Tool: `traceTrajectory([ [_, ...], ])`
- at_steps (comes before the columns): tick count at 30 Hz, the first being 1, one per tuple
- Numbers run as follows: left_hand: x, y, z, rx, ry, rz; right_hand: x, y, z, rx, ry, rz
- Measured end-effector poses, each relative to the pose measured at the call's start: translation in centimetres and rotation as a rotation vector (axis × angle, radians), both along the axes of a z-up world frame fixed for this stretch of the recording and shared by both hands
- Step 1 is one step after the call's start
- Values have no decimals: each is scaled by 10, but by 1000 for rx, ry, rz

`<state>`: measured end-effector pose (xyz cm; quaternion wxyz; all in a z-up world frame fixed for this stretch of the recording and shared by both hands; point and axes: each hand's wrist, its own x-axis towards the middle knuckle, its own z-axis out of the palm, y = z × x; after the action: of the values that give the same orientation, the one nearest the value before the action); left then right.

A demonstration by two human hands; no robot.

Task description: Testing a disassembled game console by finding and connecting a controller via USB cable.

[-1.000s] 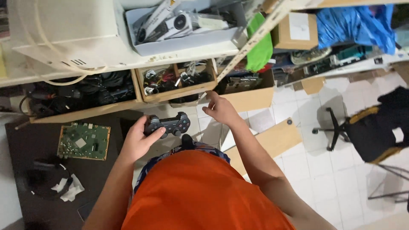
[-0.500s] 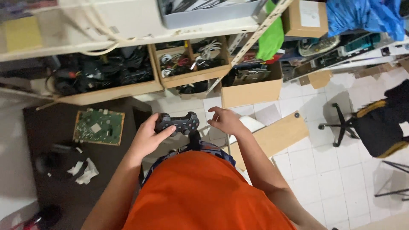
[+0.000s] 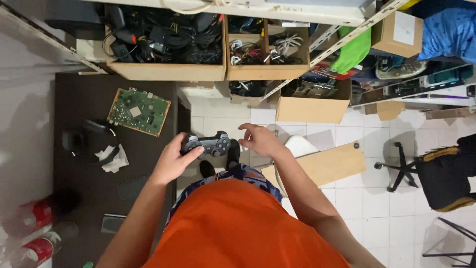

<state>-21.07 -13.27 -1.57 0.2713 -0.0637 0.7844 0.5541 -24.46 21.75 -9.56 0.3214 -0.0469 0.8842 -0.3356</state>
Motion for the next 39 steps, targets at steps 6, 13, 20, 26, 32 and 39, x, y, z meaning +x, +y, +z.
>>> traceTrajectory([
  [6, 10, -3, -3, 19, -19, -56, 39, -4, -16, -20, 24, -35],
  [13, 17, 8, -7, 10, -60, -148, 85, 9, -11, -18, -24, -101],
  [20, 20, 31, -29, 57, -36, -294, 133, 25, -11, 8, 13, -252],
  [26, 26, 93, -27, 82, 0, -464, 206, 62, -32, -25, 21, -434],
  [32, 55, 149, -33, 88, -7, -632, 275, 90, -28, -41, 3, -617],
  [39, 139, 245, -2, 119, -49, -771, 400, 134, 13, -63, 24, -801],
])
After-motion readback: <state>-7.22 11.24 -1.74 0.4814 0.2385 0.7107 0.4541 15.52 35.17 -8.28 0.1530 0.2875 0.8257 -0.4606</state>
